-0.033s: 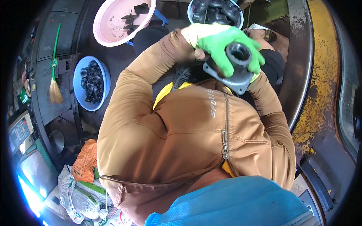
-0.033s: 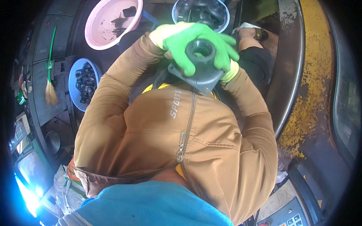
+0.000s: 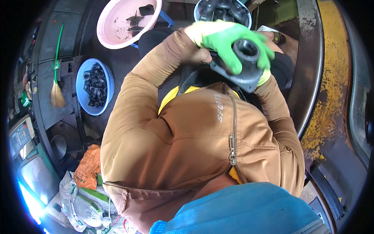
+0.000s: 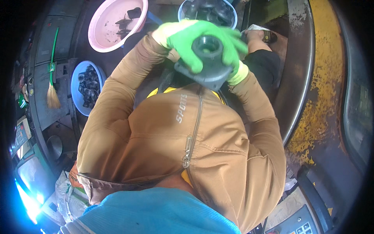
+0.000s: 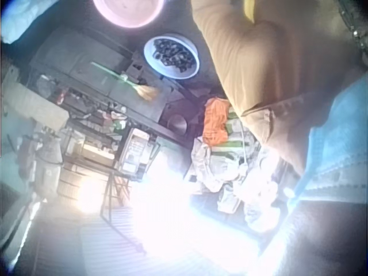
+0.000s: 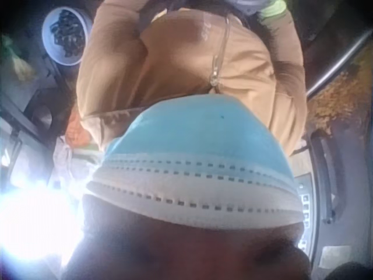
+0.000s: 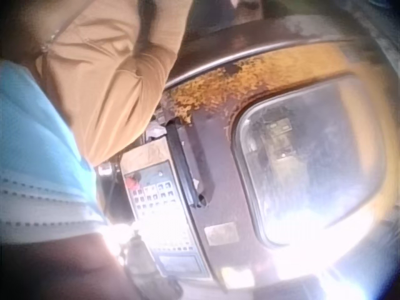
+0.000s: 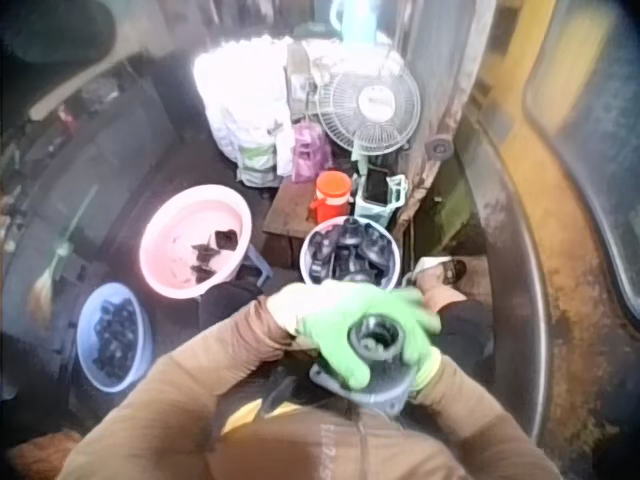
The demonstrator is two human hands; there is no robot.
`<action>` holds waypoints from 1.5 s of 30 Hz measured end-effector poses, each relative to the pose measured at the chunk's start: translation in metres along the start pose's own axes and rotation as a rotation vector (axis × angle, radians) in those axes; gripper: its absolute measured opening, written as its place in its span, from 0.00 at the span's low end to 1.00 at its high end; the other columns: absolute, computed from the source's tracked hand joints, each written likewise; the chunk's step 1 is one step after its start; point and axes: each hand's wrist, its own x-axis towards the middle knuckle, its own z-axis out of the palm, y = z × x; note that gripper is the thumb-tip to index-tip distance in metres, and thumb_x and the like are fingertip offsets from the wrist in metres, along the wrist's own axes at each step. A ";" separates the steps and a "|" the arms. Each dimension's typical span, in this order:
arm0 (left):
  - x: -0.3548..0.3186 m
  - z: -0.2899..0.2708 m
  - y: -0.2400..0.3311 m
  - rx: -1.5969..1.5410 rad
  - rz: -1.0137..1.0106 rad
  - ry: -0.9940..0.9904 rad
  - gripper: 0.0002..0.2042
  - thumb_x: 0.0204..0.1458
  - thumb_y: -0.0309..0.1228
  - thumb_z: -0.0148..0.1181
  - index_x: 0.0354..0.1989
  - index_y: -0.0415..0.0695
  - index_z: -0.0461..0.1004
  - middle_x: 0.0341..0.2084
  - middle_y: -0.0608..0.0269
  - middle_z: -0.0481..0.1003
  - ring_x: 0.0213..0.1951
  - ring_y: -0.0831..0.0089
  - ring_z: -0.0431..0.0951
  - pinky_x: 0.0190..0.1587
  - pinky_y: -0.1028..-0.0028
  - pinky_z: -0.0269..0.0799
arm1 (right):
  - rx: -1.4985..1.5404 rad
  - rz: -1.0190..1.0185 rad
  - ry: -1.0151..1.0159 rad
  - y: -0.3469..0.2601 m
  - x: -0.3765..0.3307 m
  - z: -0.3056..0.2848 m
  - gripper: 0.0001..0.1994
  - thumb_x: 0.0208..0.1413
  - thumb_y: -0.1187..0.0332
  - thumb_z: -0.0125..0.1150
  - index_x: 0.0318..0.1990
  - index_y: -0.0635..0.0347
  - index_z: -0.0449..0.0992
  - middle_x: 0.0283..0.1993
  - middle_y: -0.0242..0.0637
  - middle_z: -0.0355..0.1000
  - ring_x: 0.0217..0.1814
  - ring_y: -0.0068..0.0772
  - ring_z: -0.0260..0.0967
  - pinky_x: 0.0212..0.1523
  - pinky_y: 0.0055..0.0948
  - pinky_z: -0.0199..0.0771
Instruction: The person sits on the floor and cleans black molded rubber parts by hand, rubbing and wiping them before placing them into a white bucket. The person handles the parts one at a time, inspecting and cleaning them repeatedly.
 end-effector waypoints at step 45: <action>-0.037 -0.020 -0.027 1.089 -0.138 1.133 0.22 0.37 0.30 0.72 0.44 0.42 0.74 0.37 0.59 0.76 0.40 0.62 0.75 0.47 0.65 0.70 | 2.197 0.265 -0.117 0.118 0.038 0.028 0.20 0.62 0.48 0.50 0.44 0.56 0.71 0.16 0.21 0.53 0.10 0.14 0.46 0.12 0.18 0.46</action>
